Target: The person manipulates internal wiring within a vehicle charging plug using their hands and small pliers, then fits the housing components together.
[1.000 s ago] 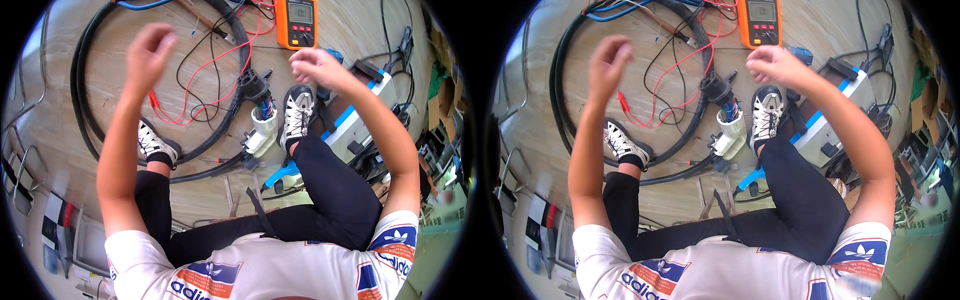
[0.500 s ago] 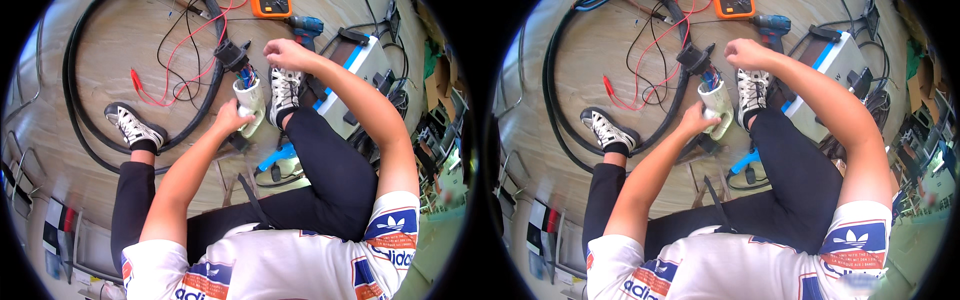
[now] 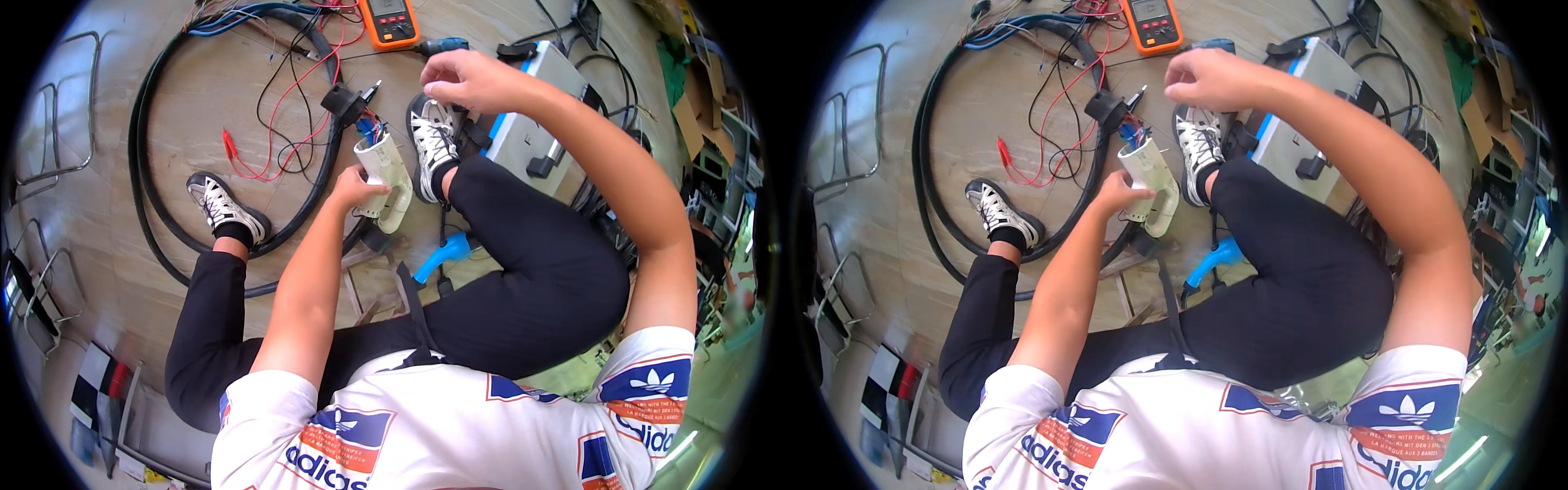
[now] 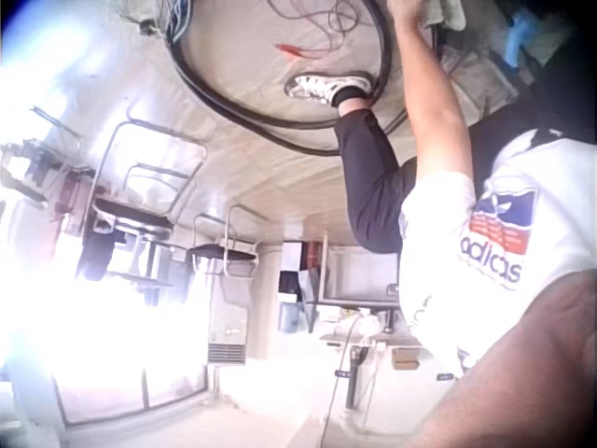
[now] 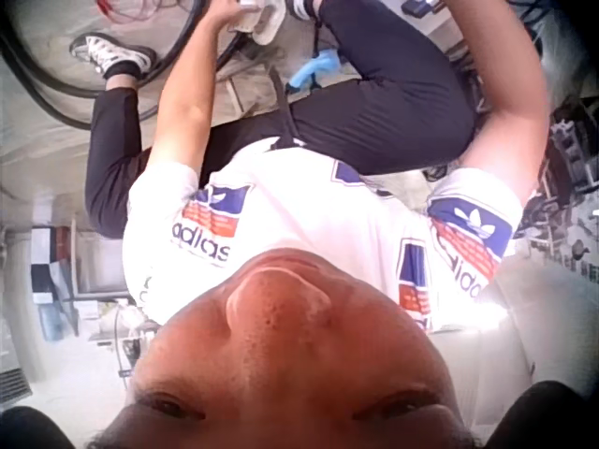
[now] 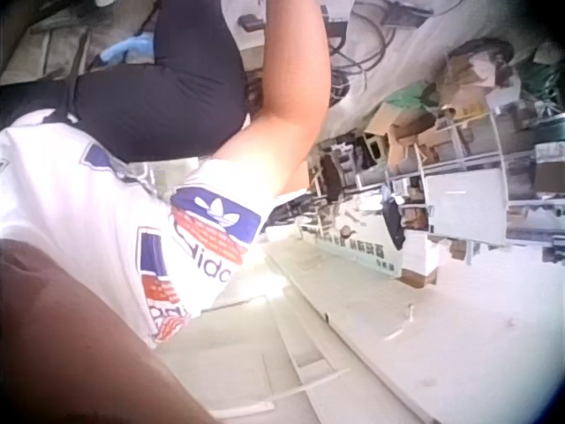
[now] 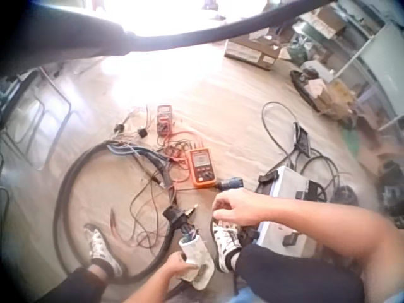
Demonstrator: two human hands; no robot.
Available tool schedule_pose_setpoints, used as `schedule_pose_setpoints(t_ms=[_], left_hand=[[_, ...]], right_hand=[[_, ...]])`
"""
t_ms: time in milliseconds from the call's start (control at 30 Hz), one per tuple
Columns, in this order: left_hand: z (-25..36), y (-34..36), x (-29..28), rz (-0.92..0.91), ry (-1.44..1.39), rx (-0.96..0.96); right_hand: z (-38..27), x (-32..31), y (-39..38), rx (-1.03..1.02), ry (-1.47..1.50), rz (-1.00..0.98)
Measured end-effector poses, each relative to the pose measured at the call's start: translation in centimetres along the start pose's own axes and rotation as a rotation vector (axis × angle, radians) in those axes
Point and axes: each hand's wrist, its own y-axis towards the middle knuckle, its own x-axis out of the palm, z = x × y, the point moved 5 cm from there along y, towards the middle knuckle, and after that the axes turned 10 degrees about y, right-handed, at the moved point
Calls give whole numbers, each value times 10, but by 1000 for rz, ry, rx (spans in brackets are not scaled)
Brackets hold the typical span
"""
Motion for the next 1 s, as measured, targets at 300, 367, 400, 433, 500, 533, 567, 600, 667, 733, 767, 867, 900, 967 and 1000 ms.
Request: schedule_pose_setpoints(t_ms=[300, 367, 400, 433, 500, 533, 567, 600, 667, 733, 767, 867, 900, 967, 1000], left_hand=[[79, -167, -71, 93, -175, 212], [113, -218, -92, 203, -254, 310], [122, -235, -98, 232, -249, 332], [132, -252, -102, 262, -244, 352], [152, -298, -111, 404, -232, 482], [155, -318, -113, 448, -241, 514], [156, -335, -113, 481, -256, 554], [158, -350, -114, 510, -269, 594], [158, -373, -112, 569, -256, 591], [152, -381, -109, 568, -279, 559], [149, -383, -110, 571, -242, 573], [123, -375, -133, 517, -246, 552], [108, -371, -147, 465, -324, 497], [118, -373, -155, 369, -575, 511], [136, -385, -158, 332, -739, 571]], right_hand=[[-109, 40, -73, -172, -251, -30], [-132, 65, -93, -205, -333, -55], [-140, 76, -101, -248, -360, -64], [-139, 88, -108, -319, -317, -41], [-152, 117, -128, -291, -200, -62], [-159, 129, -136, -296, -108, -54], [-169, 134, -150, -345, 137, -18], [-170, 142, -151, -341, 246, -105], [-167, 153, -154, -308, 462, -279], [-172, 158, -160, -281, 500, -269], [-177, 160, -162, -321, 480, -230], [-182, 169, -162, -349, 400, -95], [-183, 172, -162, -342, 370, -53], [-181, 170, -163, -298, 387, -29], [-181, 170, -162, -280, 401, -24]])
